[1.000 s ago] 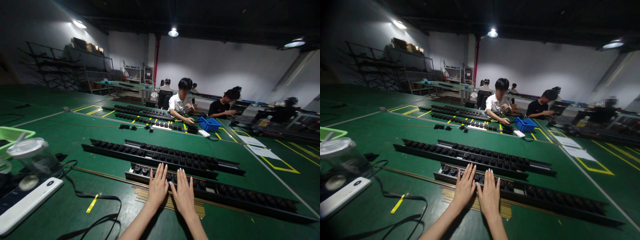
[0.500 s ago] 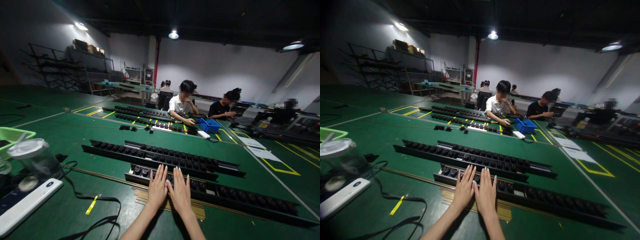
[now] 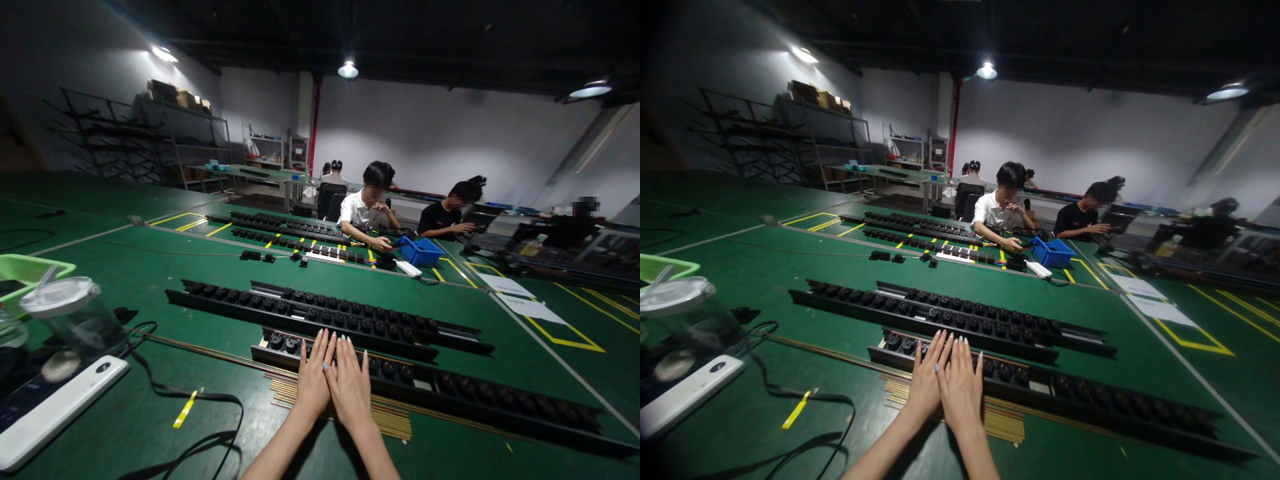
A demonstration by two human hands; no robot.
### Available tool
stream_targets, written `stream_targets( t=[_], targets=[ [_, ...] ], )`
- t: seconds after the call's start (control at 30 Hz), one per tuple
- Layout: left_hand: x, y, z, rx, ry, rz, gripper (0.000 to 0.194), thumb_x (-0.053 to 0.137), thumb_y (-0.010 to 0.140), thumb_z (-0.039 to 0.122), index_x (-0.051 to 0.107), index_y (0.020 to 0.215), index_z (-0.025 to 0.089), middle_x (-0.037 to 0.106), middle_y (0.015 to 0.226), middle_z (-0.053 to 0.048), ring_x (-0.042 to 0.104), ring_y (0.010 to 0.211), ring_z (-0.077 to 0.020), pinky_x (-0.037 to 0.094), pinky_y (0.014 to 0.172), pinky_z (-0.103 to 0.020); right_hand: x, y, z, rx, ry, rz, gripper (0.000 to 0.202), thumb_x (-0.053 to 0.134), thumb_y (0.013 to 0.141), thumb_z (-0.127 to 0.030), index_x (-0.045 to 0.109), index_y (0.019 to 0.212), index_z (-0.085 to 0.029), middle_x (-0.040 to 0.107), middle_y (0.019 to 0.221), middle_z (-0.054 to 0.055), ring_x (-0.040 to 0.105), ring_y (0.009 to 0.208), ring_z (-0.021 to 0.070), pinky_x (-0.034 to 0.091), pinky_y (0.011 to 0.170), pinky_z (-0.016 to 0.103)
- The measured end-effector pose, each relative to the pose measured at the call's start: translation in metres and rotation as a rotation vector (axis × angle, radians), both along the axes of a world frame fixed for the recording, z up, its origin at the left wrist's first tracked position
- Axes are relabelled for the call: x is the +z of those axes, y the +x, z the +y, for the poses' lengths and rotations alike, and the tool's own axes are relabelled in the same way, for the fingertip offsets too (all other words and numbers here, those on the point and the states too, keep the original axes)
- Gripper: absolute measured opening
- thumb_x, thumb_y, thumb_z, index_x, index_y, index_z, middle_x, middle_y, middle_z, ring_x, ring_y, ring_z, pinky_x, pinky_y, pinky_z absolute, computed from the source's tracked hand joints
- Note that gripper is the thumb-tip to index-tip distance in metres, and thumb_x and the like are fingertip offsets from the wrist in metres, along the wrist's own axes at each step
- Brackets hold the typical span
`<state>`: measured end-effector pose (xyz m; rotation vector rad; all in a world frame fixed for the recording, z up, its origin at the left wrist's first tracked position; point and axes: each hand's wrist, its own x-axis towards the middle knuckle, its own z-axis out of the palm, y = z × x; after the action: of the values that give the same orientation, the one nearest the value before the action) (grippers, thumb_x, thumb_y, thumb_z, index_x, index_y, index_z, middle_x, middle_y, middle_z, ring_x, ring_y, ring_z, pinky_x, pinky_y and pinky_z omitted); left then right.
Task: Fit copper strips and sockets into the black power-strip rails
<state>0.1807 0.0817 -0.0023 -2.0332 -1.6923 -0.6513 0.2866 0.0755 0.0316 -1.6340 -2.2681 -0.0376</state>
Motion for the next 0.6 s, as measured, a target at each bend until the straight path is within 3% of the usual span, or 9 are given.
stream_targets(
  t=[0.23,0.4,0.6],
  targets=[
    [0.01,-0.005,0.002,-0.036,-0.029,0.021,0.057,0.036,0.088,0.02,0.028,0.144,0.027,0.037,0.148,0.0,0.023,0.139,-0.0175,0.009,0.116,-0.046,-0.009,0.001,0.001,-0.003,-0.023,0.036,0.064,0.016,0.094,-0.054,0.027,0.144,-0.016,0.028,0.149,0.007,0.025,0.139,0.0217,0.016,0.113,0.048],
    [0.025,-0.014,0.002,-0.096,-0.091,0.055,0.061,0.036,0.086,0.018,0.024,0.145,0.025,0.035,0.149,-0.002,0.021,0.14,-0.0193,0.014,0.114,-0.05,-0.009,0.001,0.001,-0.005,-0.024,0.075,0.057,0.014,0.097,-0.044,0.033,0.142,-0.015,0.033,0.148,0.007,0.027,0.138,0.0197,0.018,0.113,0.045],
    [0.019,-0.009,-0.006,-0.098,-0.049,0.064,0.056,0.034,0.089,0.019,0.027,0.144,0.021,0.036,0.148,-0.003,0.021,0.14,-0.0174,0.016,0.115,-0.043,-0.014,-0.002,0.002,-0.027,0.003,0.062,0.053,0.017,0.094,-0.028,0.035,0.141,-0.012,0.032,0.148,0.007,0.026,0.138,0.0197,0.018,0.113,0.043]
  ],
)
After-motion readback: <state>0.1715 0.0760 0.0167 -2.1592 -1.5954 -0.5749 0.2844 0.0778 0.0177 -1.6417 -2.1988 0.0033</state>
